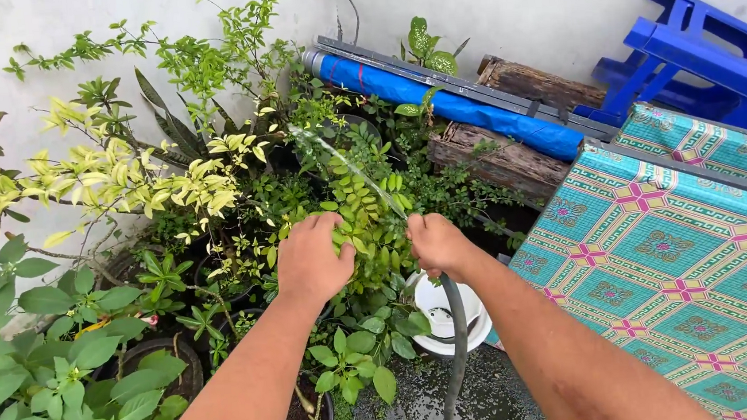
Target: Watering several potted flowers and green plants using a garden hose.
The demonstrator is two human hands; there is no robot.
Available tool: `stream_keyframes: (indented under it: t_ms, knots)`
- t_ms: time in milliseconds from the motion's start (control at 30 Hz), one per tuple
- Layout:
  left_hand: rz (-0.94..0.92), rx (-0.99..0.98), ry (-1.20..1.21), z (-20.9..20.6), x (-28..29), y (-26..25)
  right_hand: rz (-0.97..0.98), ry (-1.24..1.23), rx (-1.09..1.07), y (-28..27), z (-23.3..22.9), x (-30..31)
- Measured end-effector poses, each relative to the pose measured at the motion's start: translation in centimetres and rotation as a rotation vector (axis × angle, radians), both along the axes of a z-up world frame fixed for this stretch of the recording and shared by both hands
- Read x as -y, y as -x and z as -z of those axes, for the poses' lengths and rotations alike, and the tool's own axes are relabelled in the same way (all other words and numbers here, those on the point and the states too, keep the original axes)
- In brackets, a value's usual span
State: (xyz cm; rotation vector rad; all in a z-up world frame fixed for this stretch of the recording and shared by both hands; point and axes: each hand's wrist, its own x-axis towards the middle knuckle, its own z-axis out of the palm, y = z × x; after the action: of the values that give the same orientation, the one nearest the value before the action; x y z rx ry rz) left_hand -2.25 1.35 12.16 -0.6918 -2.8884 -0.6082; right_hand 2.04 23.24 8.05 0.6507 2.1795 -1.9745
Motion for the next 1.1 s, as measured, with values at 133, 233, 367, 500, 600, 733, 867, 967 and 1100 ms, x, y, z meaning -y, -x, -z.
stream_keyframes:
  t_ms: [133,233,367,500,600,733,867,967,1100]
  knots:
    - [-0.004,-0.025,-0.001,0.0,-0.1,-0.4,-0.004,0.008,-0.017,-0.4,0.4,-0.4]
    - [-0.014,-0.027,-0.026,-0.3,-0.3,-1.0,-0.003,-0.006,-0.029,-0.9,0.4,-0.1]
    - [-0.056,0.089,-0.157,-1.2,-0.4,-2.7,-0.01,-0.003,-0.017,-1.2,0.2,1.1]
    - [-0.068,0.128,-0.211,0.0,-0.2,-3.3,-0.004,-0.018,0.01,-1.5,-0.2,2.7]
    - [-0.087,0.139,-0.213,-0.9,0.2,-3.9,-0.031,-0.02,0.0,-1.5,0.1,3.1]
    - [-0.12,0.175,-0.198,-0.6,0.6,-3.5,-0.038,0.004,0.014,-1.4,0.1,3.2]
    - [-0.144,0.187,-0.222,-0.6,0.6,-3.6,-0.018,0.018,0.027,-1.4,-0.1,2.9]
    - [-0.167,0.239,-0.27,0.5,0.4,-4.2,-0.015,0.026,0.026,-2.3,0.4,2.5]
    - [-0.176,0.23,-0.305,1.6,0.6,-4.0,0.0,0.039,-0.003,-2.3,0.9,2.2]
